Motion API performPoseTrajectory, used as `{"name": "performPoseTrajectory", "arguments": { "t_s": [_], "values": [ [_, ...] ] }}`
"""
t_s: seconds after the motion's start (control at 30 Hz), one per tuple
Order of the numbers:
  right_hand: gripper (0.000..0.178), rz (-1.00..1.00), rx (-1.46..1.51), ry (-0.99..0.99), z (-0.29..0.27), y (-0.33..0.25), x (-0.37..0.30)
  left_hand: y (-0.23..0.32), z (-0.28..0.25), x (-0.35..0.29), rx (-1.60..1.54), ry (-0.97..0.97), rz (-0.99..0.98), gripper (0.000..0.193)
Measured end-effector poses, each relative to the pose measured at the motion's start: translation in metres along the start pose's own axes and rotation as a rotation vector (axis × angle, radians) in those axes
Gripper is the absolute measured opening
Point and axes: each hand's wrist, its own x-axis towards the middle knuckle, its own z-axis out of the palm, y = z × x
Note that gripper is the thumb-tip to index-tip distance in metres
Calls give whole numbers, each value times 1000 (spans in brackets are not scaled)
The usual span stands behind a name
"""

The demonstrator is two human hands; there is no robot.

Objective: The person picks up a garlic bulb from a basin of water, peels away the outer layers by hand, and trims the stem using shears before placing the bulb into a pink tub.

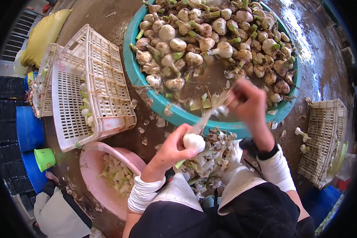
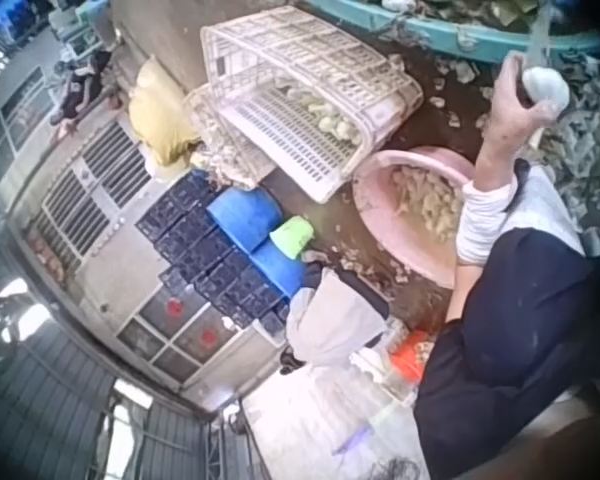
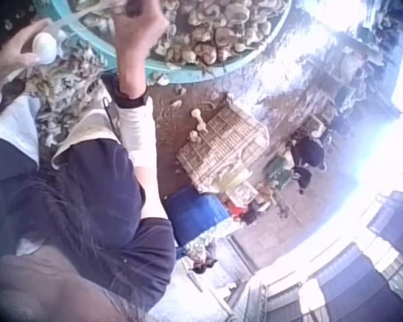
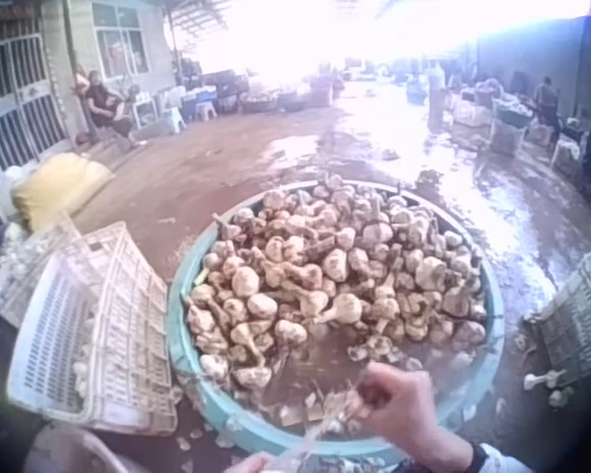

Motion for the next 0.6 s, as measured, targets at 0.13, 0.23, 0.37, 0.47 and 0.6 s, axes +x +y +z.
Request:
{"name": "performPoseTrajectory", "arguments": {
  "t_s": [0.13, 0.23, 0.37, 0.47, 0.6],
  "values": [
    [13, 50, -9, -338, -9, 7, -4, 2, -9, -4, 30, 80, 16, 62],
    [18, -8, -31, -517, -6, -2, -7, 4, -14, -16, 38, 102, 67, 59],
    [32, -100, -71, -844, 12, -24, 21, 14, -21, -60, -79, 240, 222, 80],
    [33, -313, -143, -631, 56, -15, 48, 6, -38, -91, -359, 271, 400, 113],
    [32, -405, -569, -731, 127, 2, 76, -13, -53, -105, -646, 216, 811, 88]
  ]
}}
